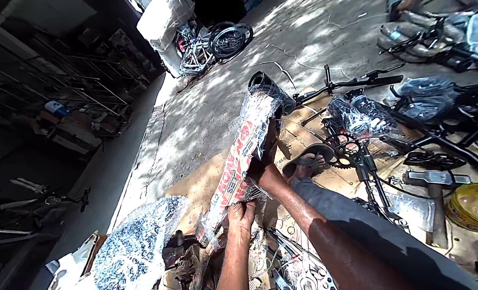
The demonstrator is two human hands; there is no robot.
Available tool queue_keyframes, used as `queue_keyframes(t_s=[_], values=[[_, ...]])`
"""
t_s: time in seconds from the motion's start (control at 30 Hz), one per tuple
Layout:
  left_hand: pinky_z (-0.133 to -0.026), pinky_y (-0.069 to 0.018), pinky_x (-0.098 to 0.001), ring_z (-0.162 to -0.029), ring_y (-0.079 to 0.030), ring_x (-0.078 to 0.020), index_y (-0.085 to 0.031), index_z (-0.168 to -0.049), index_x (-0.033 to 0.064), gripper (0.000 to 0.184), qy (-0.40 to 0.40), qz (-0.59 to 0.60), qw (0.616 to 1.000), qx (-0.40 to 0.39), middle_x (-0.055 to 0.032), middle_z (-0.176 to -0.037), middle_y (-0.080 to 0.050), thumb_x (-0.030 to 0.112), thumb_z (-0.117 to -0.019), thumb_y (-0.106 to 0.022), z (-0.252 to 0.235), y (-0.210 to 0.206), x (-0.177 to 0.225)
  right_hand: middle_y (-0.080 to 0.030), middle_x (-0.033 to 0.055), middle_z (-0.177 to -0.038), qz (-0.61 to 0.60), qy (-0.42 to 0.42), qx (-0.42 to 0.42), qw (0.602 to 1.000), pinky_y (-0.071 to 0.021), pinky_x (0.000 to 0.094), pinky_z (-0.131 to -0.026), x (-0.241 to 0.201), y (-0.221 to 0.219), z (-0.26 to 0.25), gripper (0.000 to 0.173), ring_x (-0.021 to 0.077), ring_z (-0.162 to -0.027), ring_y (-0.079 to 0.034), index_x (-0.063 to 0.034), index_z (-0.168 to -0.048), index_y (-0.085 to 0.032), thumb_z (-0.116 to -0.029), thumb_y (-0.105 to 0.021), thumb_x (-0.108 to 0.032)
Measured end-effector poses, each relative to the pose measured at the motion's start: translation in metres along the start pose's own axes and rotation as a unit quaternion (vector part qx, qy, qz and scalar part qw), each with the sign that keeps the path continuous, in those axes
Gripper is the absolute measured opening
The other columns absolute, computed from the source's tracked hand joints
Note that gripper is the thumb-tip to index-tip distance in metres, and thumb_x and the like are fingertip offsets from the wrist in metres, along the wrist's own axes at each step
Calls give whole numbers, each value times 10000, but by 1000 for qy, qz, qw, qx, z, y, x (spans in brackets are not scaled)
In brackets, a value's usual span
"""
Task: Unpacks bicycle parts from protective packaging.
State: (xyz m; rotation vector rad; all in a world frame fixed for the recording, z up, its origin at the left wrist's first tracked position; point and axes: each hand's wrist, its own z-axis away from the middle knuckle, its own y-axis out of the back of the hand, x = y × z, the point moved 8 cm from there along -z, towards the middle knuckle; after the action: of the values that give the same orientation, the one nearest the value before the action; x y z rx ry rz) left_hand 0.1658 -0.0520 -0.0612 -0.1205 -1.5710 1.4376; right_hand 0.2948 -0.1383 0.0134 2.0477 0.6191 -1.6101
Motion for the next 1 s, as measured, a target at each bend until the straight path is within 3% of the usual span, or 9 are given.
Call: queue_keyframes(t_s=[0.13,0.23,0.37,0.47,0.53,0.67,0.77,0.9,1.0], values=[[-892,-581,-466,-972,-692,-252,-659,-1081,91,121,-5,-15,1000,1,-118,-1027,-701,117,-964,-644,-1,1,1,-693,227,-1201,151,40,-59,986,-470,551,-1051,-24,1,0,350,359,-1191,-636,19,-1191,-700,-945,-709,-229],[-859,-589,-459,-959,-690,-245,-625,-1100,85,110,-38,-41,997,49,-111,-1018,-693,95,-1004,-571,-3,5,1,-684,241,-1203,204,47,-70,975,-470,559,-1047,-28,-4,-4,391,375,-1198,-631,32,-1196,-683,-945,-699,-267],[-876,-579,-437,-992,-671,-230,-606,-1154,83,151,-61,-89,990,85,-98,-1066,-678,78,-1006,-580,3,8,5,-649,256,-1285,252,47,-104,961,-437,551,-1091,-31,-11,-2,416,389,-1265,-591,35,-1256,-660,-958,-677,-254],[-838,-582,-446,-982,-663,-278,-573,-1190,17,209,-58,-124,975,175,-164,-1110,-656,18,-989,-513,16,27,5,-651,245,-1282,247,42,-146,957,-429,556,-1093,-30,-10,-1,388,382,-1266,-588,20,-1253,-663,-986,-651,-260],[-869,-589,-460,-1022,-671,-309,-512,-1279,-19,236,-42,-157,962,218,-192,-1156,-634,57,-1064,-450,32,56,5,-687,240,-1205,220,11,-118,968,-468,571,-1036,-28,0,1,381,383,-1197,-630,13,-1192,-695,-954,-702,-285],[-786,-615,-434,-875,-705,-278,-483,-1214,-25,184,-26,-234,936,262,-166,-983,-646,93,-1102,-399,66,104,16,-689,230,-1086,189,-84,-20,978,-502,545,-960,-28,16,12,392,376,-1095,-658,27,-1092,-674,-875,-779,-283],[-860,-591,-458,-1009,-699,-298,-464,-1308,9,241,-6,-231,945,233,-181,-1148,-672,128,-1104,-416,77,116,29,-680,256,-1172,234,-64,-63,968,-435,516,-1071,-32,4,14,394,388,-1199,-612,72,-1113,-698,-907,-743,-261],[-875,-590,-460,-1105,-679,-312,-453,-1432,41,347,-23,-289,940,182,-189,-1333,-619,154,-1103,-447,69,71,40,-697,200,-1133,88,-72,-27,993,-501,556,-989,-10,-1,3,344,337,-1128,-650,-14,-1140,-692,-916,-732,-273],[-889,-572,-468,-1164,-627,-315,-357,-1492,55,400,-40,-272,943,188,-203,-1394,-540,113,-1102,-423,51,51,34,-683,241,-1176,172,-80,-80,979,-464,558,-1030,-22,-2,2,370,378,-1179,-627,42,-1135,-693,-951,-696,-279]])
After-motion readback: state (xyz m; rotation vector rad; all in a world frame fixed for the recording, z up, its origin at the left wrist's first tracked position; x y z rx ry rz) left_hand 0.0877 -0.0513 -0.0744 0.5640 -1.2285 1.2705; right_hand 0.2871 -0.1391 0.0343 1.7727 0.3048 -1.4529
